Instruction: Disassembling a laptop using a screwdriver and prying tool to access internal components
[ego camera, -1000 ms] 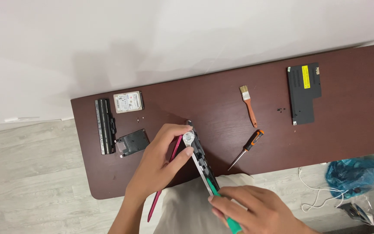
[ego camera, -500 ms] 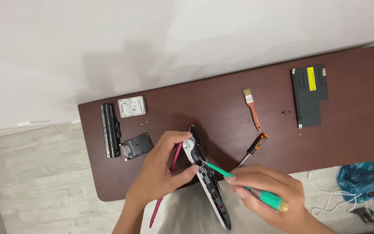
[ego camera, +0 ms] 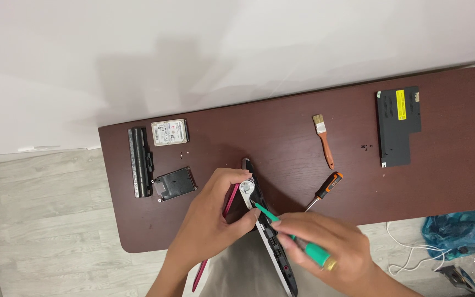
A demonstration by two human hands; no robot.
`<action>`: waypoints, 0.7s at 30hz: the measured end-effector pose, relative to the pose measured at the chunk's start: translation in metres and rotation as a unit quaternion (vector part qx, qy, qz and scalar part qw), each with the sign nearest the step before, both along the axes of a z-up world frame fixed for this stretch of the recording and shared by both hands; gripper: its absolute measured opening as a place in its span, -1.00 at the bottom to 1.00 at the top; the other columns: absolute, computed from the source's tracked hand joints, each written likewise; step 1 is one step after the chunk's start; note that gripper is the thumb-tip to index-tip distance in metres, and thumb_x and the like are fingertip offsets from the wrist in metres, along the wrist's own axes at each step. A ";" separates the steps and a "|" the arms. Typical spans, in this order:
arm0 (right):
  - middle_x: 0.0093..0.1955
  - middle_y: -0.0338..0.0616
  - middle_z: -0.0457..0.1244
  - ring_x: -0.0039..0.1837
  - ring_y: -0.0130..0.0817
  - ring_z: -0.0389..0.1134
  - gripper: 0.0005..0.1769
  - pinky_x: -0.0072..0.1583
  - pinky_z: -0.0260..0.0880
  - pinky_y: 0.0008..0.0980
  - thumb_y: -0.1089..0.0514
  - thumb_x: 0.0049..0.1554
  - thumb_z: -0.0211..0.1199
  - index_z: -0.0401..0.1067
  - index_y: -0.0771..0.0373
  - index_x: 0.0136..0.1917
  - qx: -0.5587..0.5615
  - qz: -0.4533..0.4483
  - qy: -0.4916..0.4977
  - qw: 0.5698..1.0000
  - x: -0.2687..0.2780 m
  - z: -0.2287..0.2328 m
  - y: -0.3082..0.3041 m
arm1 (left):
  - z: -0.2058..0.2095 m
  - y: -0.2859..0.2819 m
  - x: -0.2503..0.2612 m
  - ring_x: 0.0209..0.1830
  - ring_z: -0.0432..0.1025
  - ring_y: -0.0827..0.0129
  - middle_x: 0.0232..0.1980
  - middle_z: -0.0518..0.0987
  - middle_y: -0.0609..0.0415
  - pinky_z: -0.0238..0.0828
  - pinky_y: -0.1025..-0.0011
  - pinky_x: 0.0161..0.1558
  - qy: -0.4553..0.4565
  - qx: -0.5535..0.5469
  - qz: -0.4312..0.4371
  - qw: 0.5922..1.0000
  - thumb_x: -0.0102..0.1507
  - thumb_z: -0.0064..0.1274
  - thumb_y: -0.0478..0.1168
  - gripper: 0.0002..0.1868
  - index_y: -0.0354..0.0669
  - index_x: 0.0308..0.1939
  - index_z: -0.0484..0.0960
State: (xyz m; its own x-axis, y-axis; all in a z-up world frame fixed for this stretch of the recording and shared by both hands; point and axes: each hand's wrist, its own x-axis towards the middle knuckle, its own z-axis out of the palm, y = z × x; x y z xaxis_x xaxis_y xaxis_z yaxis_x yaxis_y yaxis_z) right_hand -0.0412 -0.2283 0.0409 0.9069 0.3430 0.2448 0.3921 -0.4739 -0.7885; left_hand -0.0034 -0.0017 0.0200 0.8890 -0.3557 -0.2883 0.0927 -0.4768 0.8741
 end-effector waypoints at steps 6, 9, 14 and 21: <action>-0.02 -0.04 0.42 -0.16 -0.42 0.47 -0.67 -0.16 0.54 -0.46 0.32 0.08 0.47 0.44 0.34 0.09 -0.062 0.054 -0.130 0.988 -0.007 0.005 0.023 | 0.000 -0.001 0.000 0.20 0.50 0.33 0.21 0.53 0.14 0.39 0.36 0.11 0.008 0.009 0.001 1.000 0.17 0.13 -0.13 -0.51 -0.02 0.19 0.44; -0.04 0.00 0.34 -0.29 -0.42 0.39 -0.80 -0.19 0.55 -0.42 0.12 0.17 0.45 0.50 0.15 0.03 -0.163 0.014 -0.165 0.973 -0.016 0.008 0.041 | -0.002 -0.002 0.000 0.23 0.49 0.29 0.21 0.55 0.12 0.39 0.34 0.16 -0.007 -0.007 0.005 1.000 0.18 0.17 -0.15 -0.53 -0.04 0.16 0.45; -0.17 -0.14 0.14 -0.29 -0.43 0.22 -0.75 -0.21 0.35 -0.45 0.35 0.14 0.02 0.42 0.18 0.05 -0.272 0.068 -0.195 0.940 -0.009 0.016 0.058 | -0.006 -0.004 0.002 0.20 0.47 0.25 0.17 0.56 0.07 0.33 0.31 0.25 -0.062 -0.046 0.005 0.997 0.24 0.18 -0.09 -0.56 -0.09 0.15 0.48; -0.34 -0.13 0.08 -0.46 -0.56 -0.06 -0.80 -0.38 0.10 -0.58 0.44 0.04 0.01 0.34 0.20 -0.16 -0.378 0.000 -0.256 0.890 -0.014 0.007 0.087 | 0.002 -0.003 0.000 0.28 0.44 0.34 0.22 0.57 0.17 0.30 0.34 0.28 -0.010 -0.050 0.024 0.998 0.24 0.19 -0.11 -0.55 0.00 0.20 0.51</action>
